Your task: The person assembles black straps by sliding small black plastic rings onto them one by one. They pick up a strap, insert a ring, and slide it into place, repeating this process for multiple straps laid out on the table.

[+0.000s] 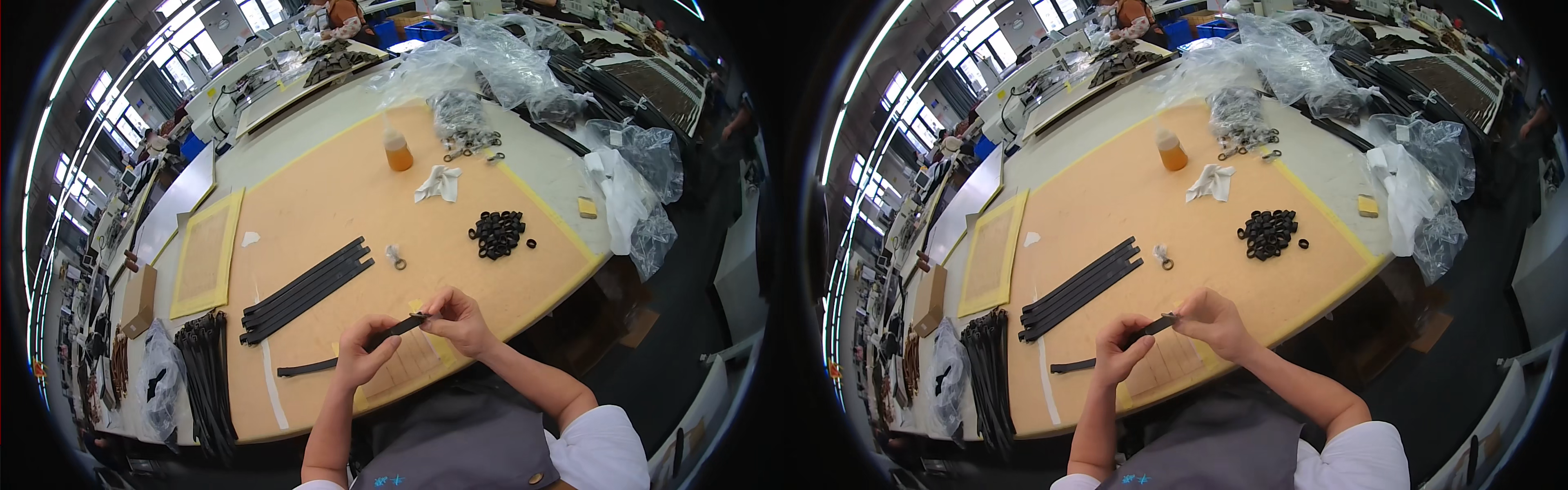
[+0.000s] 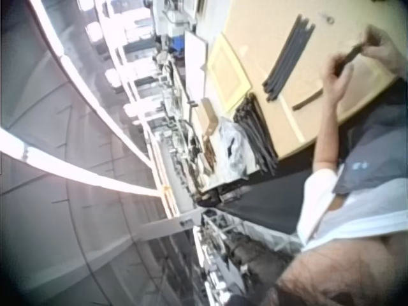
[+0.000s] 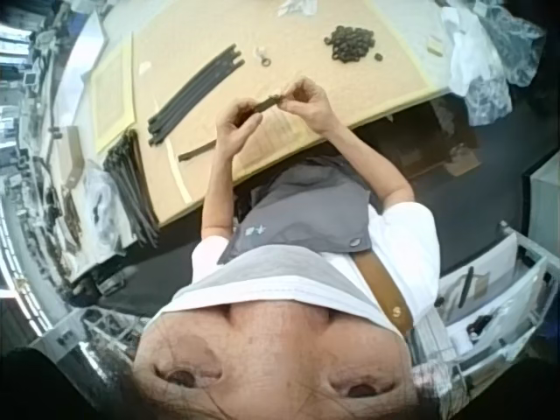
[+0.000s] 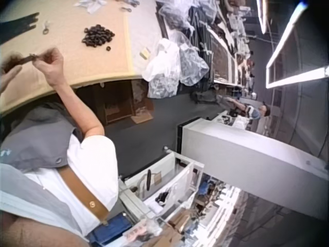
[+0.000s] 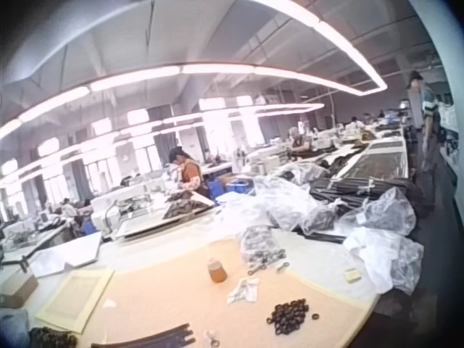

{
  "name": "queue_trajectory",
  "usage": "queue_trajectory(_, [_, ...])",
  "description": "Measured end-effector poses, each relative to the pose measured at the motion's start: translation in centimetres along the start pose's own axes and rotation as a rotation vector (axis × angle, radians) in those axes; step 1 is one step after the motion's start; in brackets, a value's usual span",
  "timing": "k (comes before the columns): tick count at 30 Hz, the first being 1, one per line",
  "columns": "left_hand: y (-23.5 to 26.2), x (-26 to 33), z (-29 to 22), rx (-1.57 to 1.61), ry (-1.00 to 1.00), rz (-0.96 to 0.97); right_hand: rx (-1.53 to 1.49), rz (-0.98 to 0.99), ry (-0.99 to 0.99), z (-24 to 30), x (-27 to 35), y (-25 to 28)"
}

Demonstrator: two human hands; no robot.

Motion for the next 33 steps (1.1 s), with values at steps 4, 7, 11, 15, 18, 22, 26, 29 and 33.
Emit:
queue_trajectory(4, [-0.1,0.2,-0.3,0.019,-0.023,0.01,-0.069,0.011,-0.022,-0.3,-0.1,-1.2])
queue_trajectory(7, [0.5,0.7,0.0,0.054,-0.022,-0.034,0.119,0.044,0.164,0.9,-0.5,-1.6])
queue_trajectory(11, [1.0,1.0,-0.5,0.1,-0.022,-0.064,0.234,0.048,0.216,1.1,-0.8,-2.2])
queue_trajectory(15, [0.9,0.9,-0.8,0.108,-0.059,-0.068,0.201,-0.014,0.258,1.1,-1.0,-3.4])
queue_trajectory(18, [1.4,1.5,-0.6,0.172,-0.025,-0.115,0.418,0.045,0.381,1.7,-1.0,-3.8])
queue_trajectory(22, [1.6,1.7,-0.1,0.305,0.019,-0.117,0.493,0.048,0.397,1.2,-1.2,-3.7])
queue_trajectory(26, [1.3,1.9,-1.0,0.268,-0.032,-0.104,0.31,-0.033,0.377,1.1,-0.9,-4.3])
queue_trajectory(29, [1.8,2.4,-1.6,0.226,-0.056,-0.106,0.346,-0.01,0.381,1.2,-0.8,-4.6])
queue_trajectory(33, [2.3,2.7,-1.4,0.151,-0.041,-0.108,0.387,0.012,0.382,0.8,-0.6,-4.4])
Point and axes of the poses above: each hand's wrist, its own x-axis away from the middle knuckle, its own y-axis out of the back of the hand, z = x × y, the point moved 6 cm from there along -x, towards the middle knuckle, and after that the axes turned 3 degrees about y, right-handed, at the moved point
